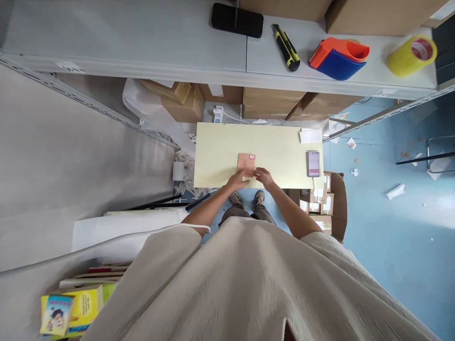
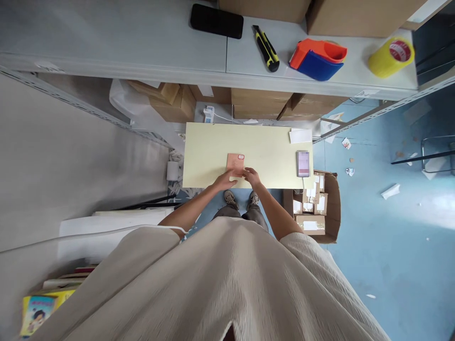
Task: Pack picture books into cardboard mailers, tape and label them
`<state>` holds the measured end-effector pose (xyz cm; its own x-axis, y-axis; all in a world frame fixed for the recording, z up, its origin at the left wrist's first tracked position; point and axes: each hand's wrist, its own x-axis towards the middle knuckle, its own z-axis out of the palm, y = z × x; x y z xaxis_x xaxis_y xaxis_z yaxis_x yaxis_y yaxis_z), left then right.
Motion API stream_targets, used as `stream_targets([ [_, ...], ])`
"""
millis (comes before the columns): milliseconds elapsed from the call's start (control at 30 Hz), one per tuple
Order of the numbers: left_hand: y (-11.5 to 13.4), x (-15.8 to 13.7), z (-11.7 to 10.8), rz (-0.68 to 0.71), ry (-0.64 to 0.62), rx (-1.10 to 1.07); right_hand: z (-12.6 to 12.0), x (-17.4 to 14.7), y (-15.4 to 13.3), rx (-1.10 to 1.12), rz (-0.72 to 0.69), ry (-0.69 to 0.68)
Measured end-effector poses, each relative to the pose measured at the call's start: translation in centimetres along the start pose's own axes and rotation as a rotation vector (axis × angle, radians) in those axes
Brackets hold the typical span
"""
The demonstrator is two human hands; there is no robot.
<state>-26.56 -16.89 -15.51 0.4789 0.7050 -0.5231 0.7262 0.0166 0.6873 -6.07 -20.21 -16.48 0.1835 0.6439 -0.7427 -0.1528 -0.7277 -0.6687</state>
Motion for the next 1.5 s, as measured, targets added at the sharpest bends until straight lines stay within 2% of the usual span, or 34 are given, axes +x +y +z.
stream_targets([
  [200,0.8,0.3,-0.1,0.003,0.07,-0.173,0.8,-0.9,-1.7,-0.012,-0.092,0.004],
  [367,0.6,-0.1,-1.3,-0.055,0.24,-0.227,3.0,-1.8,-3.5,-0.017,-0.136,-0.162],
  [500,-1.0,-0.9,-2.6,-0.169,0.338,-0.202,5.3,-1.5,-3.8,-0.055,-0.147,-0.259],
  [733,-4.4,-1.9,-3.8,-0.267,0.408,-0.173,6.8,0.0,-1.6,-0.232,-0.098,-0.178],
  [900,-5.5,-1.9,-3.5,-0.284,0.362,-0.072,6.8,0.5,-0.4,-0.43,-0.171,-0.141],
  [1000,-6.0,-1.9,-3.0,-0.227,0.342,-0.028,6.9,0.5,0.1,-0.619,-0.199,-0.178],
  [1100,-6.6,-2.0,-2.5,-0.137,0.304,0.018,7.0,0.0,0.5,-0.892,-0.353,-0.231],
  [1200,-7.2,-2.5,-2.1,-0.052,0.207,0.121,7.0,-0.9,1.1,-1.197,-0.507,-0.237],
  [1333,-7.9,-3.3,-1.9,0.006,0.076,0.281,6.8,-1.9,1.9,-1.484,-0.562,-0.306],
  [1500,-8.5,-3.2,-2.6,-0.022,-0.005,0.363,7.7,-1.6,1.5,-1.649,-0.563,-0.319],
])
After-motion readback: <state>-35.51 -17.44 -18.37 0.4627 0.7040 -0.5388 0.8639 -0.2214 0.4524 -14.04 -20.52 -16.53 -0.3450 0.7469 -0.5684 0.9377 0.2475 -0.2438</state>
